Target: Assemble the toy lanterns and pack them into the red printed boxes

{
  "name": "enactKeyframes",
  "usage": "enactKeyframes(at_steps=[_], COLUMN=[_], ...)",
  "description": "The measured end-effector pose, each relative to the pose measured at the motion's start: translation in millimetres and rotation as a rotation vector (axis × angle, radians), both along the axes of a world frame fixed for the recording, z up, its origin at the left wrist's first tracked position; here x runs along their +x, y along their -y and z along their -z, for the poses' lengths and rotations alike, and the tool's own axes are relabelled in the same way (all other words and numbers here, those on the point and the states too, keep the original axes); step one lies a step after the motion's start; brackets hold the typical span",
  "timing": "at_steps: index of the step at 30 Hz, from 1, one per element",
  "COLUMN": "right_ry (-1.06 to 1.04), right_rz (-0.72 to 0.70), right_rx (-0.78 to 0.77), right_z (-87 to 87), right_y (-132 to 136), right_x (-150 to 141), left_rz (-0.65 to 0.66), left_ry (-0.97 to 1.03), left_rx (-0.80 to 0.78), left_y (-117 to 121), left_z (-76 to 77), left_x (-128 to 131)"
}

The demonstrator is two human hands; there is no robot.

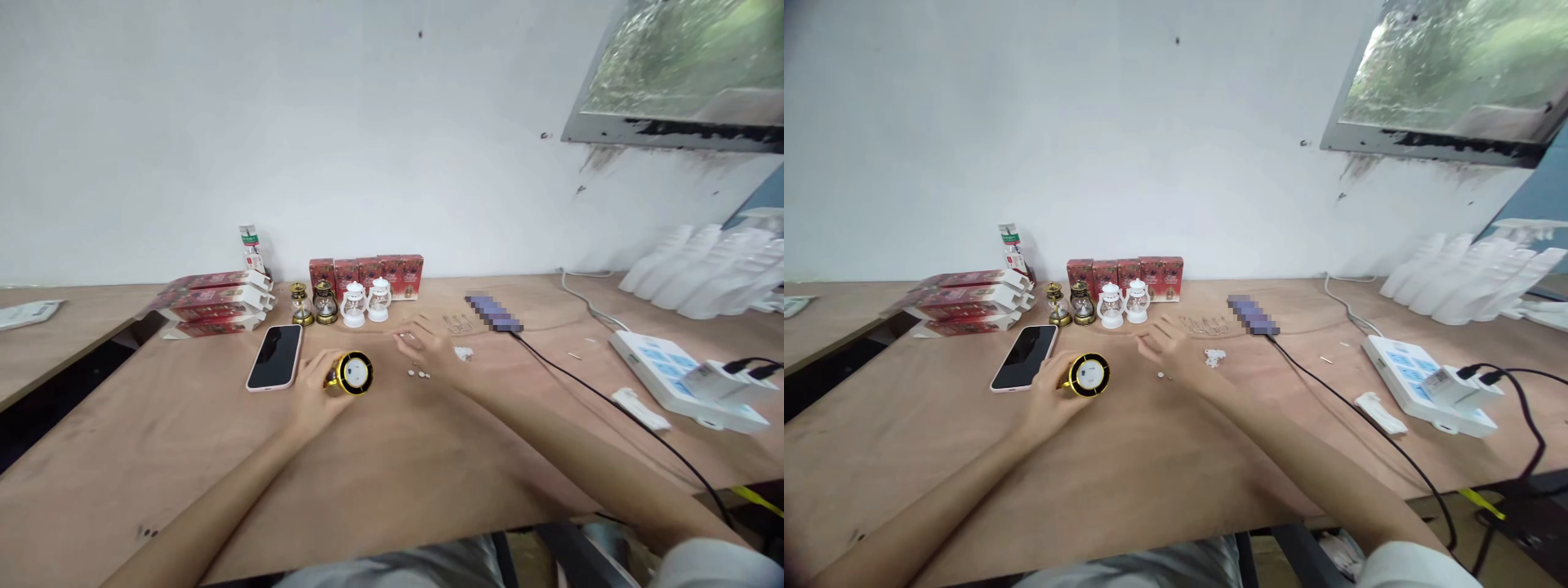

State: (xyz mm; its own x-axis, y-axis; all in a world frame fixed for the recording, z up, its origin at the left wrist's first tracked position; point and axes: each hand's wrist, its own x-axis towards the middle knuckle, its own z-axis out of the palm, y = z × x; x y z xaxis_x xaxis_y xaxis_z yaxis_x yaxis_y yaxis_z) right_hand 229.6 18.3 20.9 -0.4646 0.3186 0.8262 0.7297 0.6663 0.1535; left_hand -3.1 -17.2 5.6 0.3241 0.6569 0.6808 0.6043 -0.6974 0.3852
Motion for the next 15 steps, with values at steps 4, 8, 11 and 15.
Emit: enactKeyframes(at_steps=[4,8,11,15], right_ry=[-0.041,-0.036,-0.066,-0.035], right_rz=[-0.232,-0.244,-0.216,-0.171], right_rx=[0.129,0.206,0.216,0.199], right_z=[-14.8,-19.9,-16.3,-9.2], right_y=[41.2,47.5,43.3,41.4], right_x=[-31.3,-45.6,-47.9,-48.2], left_rz=[0.032,0.033,0.022,0.035], left_ry=[0.071,0.066,0.057,0.056], left_rx=[-0.028,-0.030,-0.047,-0.075], left_y=[-2.8,-1.5,0.9,2.2], left_z=[1.5,0.4,-1.0,-0.7], left_x=[0.3,0.6,1.3,2.0])
